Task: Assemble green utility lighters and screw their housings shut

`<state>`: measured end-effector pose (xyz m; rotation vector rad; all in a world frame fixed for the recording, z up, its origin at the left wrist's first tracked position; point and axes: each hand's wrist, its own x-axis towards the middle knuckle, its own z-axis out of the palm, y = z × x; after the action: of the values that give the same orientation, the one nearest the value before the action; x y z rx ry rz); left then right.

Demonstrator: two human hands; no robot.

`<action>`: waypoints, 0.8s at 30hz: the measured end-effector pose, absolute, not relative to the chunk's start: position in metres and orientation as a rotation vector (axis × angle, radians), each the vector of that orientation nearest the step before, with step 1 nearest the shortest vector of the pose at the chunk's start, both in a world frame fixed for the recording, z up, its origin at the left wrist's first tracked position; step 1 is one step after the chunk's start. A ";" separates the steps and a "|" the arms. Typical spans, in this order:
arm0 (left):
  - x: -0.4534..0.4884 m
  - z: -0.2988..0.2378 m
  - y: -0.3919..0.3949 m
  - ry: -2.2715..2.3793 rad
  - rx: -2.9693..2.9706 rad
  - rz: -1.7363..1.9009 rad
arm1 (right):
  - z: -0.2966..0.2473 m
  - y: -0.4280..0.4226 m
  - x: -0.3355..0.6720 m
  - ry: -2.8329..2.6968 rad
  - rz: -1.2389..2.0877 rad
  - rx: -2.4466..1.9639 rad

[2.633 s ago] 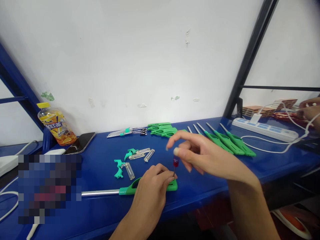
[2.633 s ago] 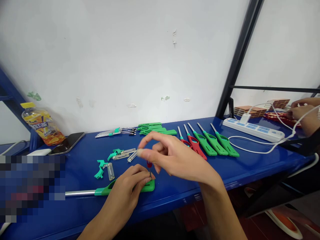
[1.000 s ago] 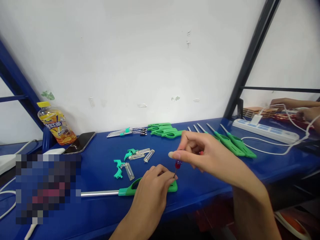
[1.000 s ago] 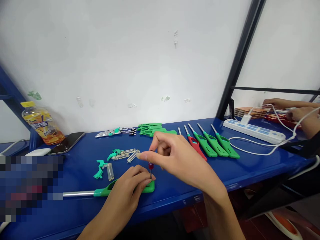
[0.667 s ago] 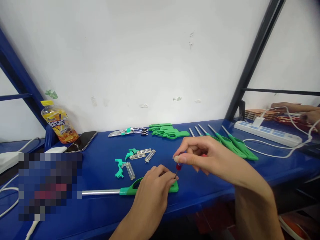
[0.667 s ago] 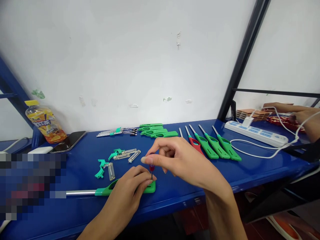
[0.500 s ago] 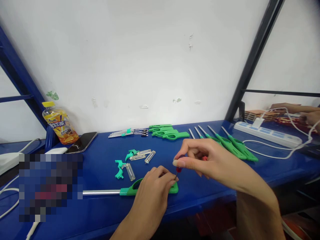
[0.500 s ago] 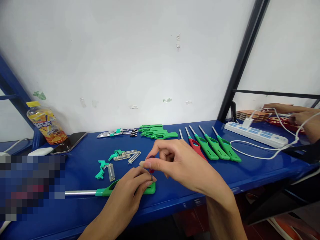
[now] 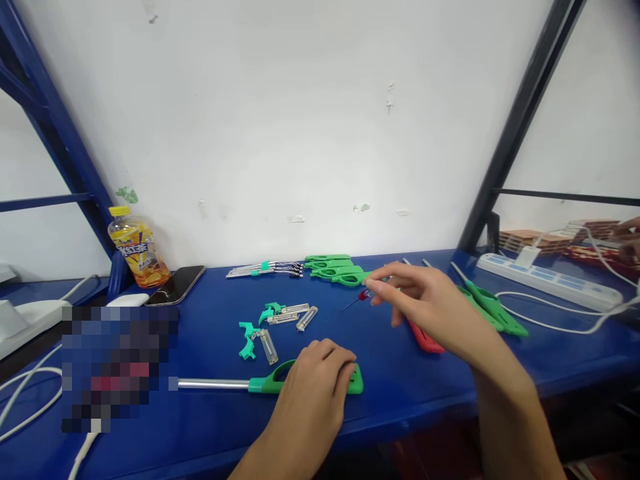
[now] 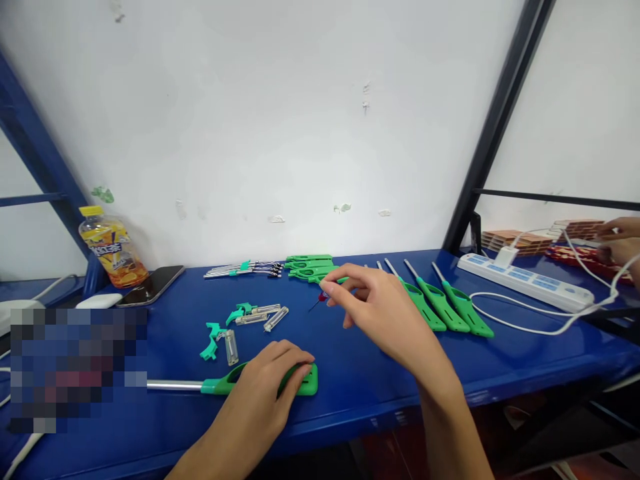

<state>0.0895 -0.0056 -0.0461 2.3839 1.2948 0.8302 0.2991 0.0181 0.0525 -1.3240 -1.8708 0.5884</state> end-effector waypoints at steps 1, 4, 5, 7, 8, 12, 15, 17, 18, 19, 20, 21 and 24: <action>0.090 -0.046 -0.006 1.302 2.401 0.816 | 0.049 0.022 0.299 -1.919 0.573 -1.358; 0.091 -0.045 -0.011 1.317 2.458 0.771 | 0.039 0.035 0.297 -2.050 0.571 -1.410; 0.091 -0.043 -0.014 1.324 2.476 0.754 | 0.035 0.039 0.297 -2.092 0.584 -1.415; 0.091 -0.039 -0.019 1.332 2.507 0.722 | 0.029 0.046 0.296 -2.179 0.611 -1.411; 0.090 -0.037 -0.022 1.335 2.528 0.699 | 0.026 0.048 0.296 -2.221 0.620 -1.404; 0.082 -0.032 -0.029 1.392 2.773 0.430 | 0.017 0.053 0.296 -2.371 0.647 -1.366; 0.076 -0.034 -0.027 1.404 2.931 0.228 | 0.014 0.053 0.297 -2.416 0.657 -1.348; 0.075 -0.036 -0.025 1.381 2.971 0.200 | 0.014 0.051 0.297 -2.411 0.654 -1.333; 0.074 -0.036 -0.024 1.370 2.993 0.191 | 0.016 0.050 0.296 -2.404 0.655 -1.322; 0.074 -0.037 -0.023 1.364 3.014 0.188 | 0.017 0.048 0.295 -2.396 0.662 -1.308; 0.074 -0.037 -0.024 1.359 3.032 0.186 | 0.019 0.046 0.294 -2.386 0.674 -1.291; 0.073 -0.037 -0.025 1.355 3.054 0.194 | 0.022 0.044 0.292 -2.375 0.690 -1.273; 0.071 -0.039 -0.029 1.320 3.147 0.346 | 0.029 0.035 0.283 -2.327 0.756 -1.212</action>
<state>0.0711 -0.0291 -0.0394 3.1473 1.3199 0.3461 0.2830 0.0350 0.0289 -1.2122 -2.3271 0.7561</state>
